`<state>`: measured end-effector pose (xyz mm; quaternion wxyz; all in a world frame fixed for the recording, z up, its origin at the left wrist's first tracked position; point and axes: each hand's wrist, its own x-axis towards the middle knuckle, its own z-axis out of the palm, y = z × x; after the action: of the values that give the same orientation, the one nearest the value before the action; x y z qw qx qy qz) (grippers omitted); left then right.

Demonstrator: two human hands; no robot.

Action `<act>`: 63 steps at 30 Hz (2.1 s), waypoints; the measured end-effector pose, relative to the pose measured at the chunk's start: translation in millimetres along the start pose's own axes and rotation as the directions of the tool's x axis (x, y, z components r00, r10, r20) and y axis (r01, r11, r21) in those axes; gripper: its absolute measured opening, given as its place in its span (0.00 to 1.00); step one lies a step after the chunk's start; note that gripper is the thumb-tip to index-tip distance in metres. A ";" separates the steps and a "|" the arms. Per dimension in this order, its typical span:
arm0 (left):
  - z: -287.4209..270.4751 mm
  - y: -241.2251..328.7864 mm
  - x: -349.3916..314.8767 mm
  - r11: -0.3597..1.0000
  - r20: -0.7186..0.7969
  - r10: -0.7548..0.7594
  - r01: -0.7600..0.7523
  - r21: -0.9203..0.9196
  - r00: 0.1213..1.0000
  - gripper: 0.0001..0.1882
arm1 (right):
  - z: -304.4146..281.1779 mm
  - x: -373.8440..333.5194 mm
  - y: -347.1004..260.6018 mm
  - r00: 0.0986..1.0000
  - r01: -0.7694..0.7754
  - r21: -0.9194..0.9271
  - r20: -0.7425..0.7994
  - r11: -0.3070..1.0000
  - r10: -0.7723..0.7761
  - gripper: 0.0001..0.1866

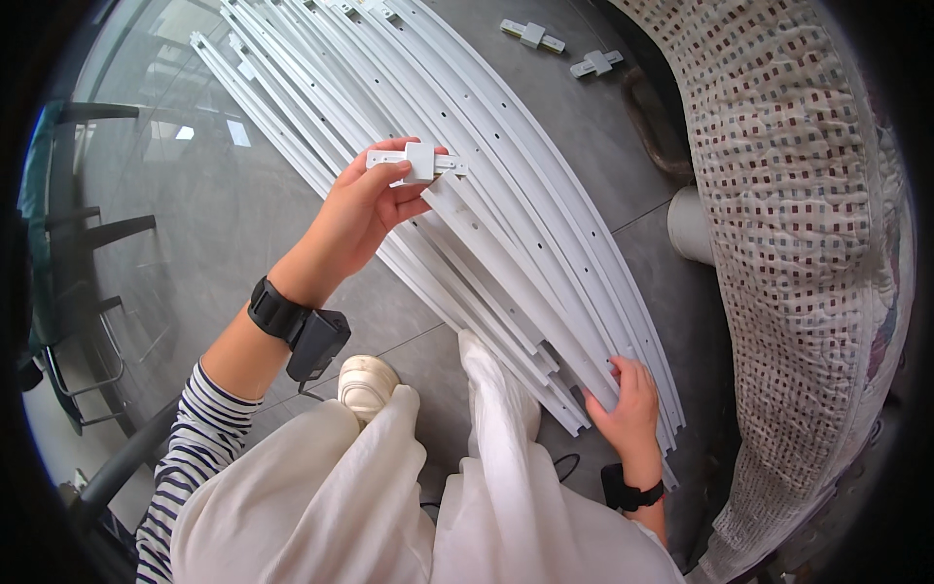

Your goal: The person assembles white window blinds by inserting small white plastic clips into the ends of long white slats. They handle the slats one at a time, aligning and pressing the clips into place, then stacking the completed slats on the floor.

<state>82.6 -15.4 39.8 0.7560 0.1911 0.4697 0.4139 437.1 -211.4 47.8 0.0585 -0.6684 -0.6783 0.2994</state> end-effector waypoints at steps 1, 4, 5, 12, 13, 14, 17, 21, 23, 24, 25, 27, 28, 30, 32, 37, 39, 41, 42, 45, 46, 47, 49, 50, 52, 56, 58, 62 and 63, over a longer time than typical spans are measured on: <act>1.9 0.6 -6.2 1.000 0.042 -0.009 0.008 0.016 0.999 0.18 | 3.0 14.0 -13.2 0.999 0.039 0.036 -0.016 0.999 -0.039 0.27; 8.4 -8.0 -19.0 0.990 0.138 -0.064 0.046 0.130 0.988 0.17 | 9.3 52.0 -69.8 0.991 0.130 0.177 -0.010 0.975 -0.131 0.27; 10.1 -11.0 -23.8 0.983 0.165 -0.086 0.056 0.177 0.983 0.16 | 8.7 60.2 -82.2 0.989 0.142 0.248 -0.004 0.958 -0.145 0.27; -5.9 -8.6 -32.3 0.977 0.186 -0.042 0.002 0.213 0.982 0.19 | 8.7 69.7 -105.6 0.987 0.129 0.355 0.048 0.926 -0.156 0.25; -8.6 -6.3 -32.7 0.974 0.173 -0.023 -0.017 0.225 0.985 0.19 | 6.7 69.2 -106.3 0.988 0.123 0.351 0.047 0.928 -0.149 0.24; -6.8 -2.5 -35.8 0.952 0.138 -0.016 -0.027 0.306 0.990 0.22 | 4.7 68.7 -107.7 0.989 0.117 0.346 0.046 0.931 -0.142 0.24; -8.7 -5.1 -36.9 0.931 0.130 -0.003 -0.044 0.363 0.992 0.26 | 5.2 68.9 -107.3 0.991 0.111 0.338 0.038 0.934 -0.132 0.23; -2.3 -6.1 -39.9 0.877 0.134 -0.060 -0.012 0.480 0.989 0.31 | 6.4 68.8 -107.2 0.989 0.123 0.330 0.042 0.936 -0.145 0.23; 1.1 -13.4 -43.8 0.895 0.076 -0.004 -0.030 0.444 0.997 0.31 | 7.9 67.9 -108.1 0.985 0.137 0.335 0.054 0.932 -0.164 0.24; 2.5 -16.6 -45.9 0.903 0.045 0.022 -0.040 0.427 0.999 0.32 | 9.3 67.0 -108.8 0.983 0.144 0.338 0.061 0.930 -0.174 0.24; 3.7 -17.4 -46.4 0.902 0.028 0.006 -0.018 0.432 1.000 0.32 | 11.3 66.7 -108.4 0.982 0.150 0.328 0.061 0.933 -0.179 0.24; 6.6 -15.6 -48.1 0.896 -0.007 -0.025 0.026 0.442 1.000 0.32 | 14.4 66.0 -107.5 0.980 0.163 0.307 0.062 0.938 -0.190 0.25; 6.5 -13.8 -48.1 0.903 0.013 -0.073 0.061 0.426 0.997 0.31 | 14.5 65.7 -107.6 0.980 0.165 0.304 0.061 0.938 -0.192 0.25; 4.1 -10.0 -46.6 0.910 0.056 -0.166 0.131 0.394 0.985 0.30 | 14.7 65.1 -107.5 0.979 0.169 0.297 0.059 0.940 -0.195 0.25; -1.0 -5.4 -46.4 0.909 0.151 -0.219 0.145 0.390 0.964 0.28 | 13.2 65.4 -107.8 0.981 0.168 0.286 0.050 0.943 -0.190 0.25; -12.8 1.0 -47.2 0.918 0.252 -0.246 0.141 0.372 0.936 0.22 | 10.5 67.1 -107.2 0.981 0.171 0.281 0.040 0.944 -0.190 0.25; -18.9 2.7 -43.3 0.907 0.241 -0.238 0.127 0.401 0.941 0.20 | 10.6 67.3 -106.2 0.978 0.187 0.286 0.034 0.940 -0.205 0.25; -13.5 -5.1 -41.6 0.878 0.079 -0.136 0.083 0.470 0.988 0.19 | 11.0 67.2 -107.8 0.977 0.192 0.290 0.038 0.938 -0.211 0.25; -11.4 -7.4 -41.5 0.860 0.000 -0.077 0.067 0.506 0.997 0.19 | 11.4 66.9 -108.8 0.976 0.194 0.292 0.039 0.936 -0.215 0.25; -6.7 -4.7 -41.1 0.880 0.009 -0.098 0.082 0.468 0.995 0.21 | 11.7 64.1 -110.7 0.978 0.184 0.288 0.041 0.940 -0.204 0.24; -5.2 -5.5 -42.2 0.884 0.013 -0.094 0.077 0.461 0.995 0.21 | 12.4 64.0 -110.2 0.977 0.190 0.283 0.038 0.940 -0.209 0.24; -2.3 -7.5 -43.6 0.888 0.018 -0.090 0.072 0.454 0.996 0.21 | 13.2 63.9 -109.6 0.976 0.196 0.278 0.035 0.940 -0.214 0.24; 3.8 -9.7 -46.8 0.899 0.036 -0.098 0.073 0.431 0.995 0.22 | 13.5 64.1 -109.2 0.975 0.204 0.272 0.029 0.941 -0.220 0.24; 7.0 -9.7 -48.6 0.907 0.049 -0.110 0.080 0.415 0.993 0.22 | 13.3 64.6 -109.3 0.975 0.206 0.270 0.027 0.941 -0.221 0.24; 7.8 -9.8 -49.2 0.917 0.068 -0.131 0.095 0.388 0.989 0.22 | 13.0 65.0 -109.1 0.974 0.214 0.265 0.018 0.940 -0.227 0.25; 11.5 -11.5 -51.4 0.929 0.028 -0.130 0.112 0.352 0.991 0.22 | 13.8 64.4 -108.5 0.971 0.237 0.252 -0.026 0.938 -0.238 0.25; 13.1 -12.5 -53.2 0.934 0.004 -0.124 0.115 0.337 0.992 0.21 | 13.6 64.3 -109.3 0.971 0.240 0.245 -0.052 0.940 -0.234 0.25; 7.8 -22.0 -52.9 0.937 0.001 -0.109 0.102 0.334 0.994 0.19 | 13.7 65.0 -107.5 0.967 0.252 0.232 -0.101 0.940 -0.235 0.25; 6.9 -24.0 -52.9 0.937 -0.001 -0.097 0.092 0.337 0.995 0.19 | 14.2 65.4 -106.2 0.964 0.262 0.227 -0.115 0.938 -0.241 0.25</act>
<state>87.8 -71.3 56.0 0.7349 0.2981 0.5361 0.2893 331.2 -146.7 66.7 0.2059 -0.5764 -0.7138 0.3403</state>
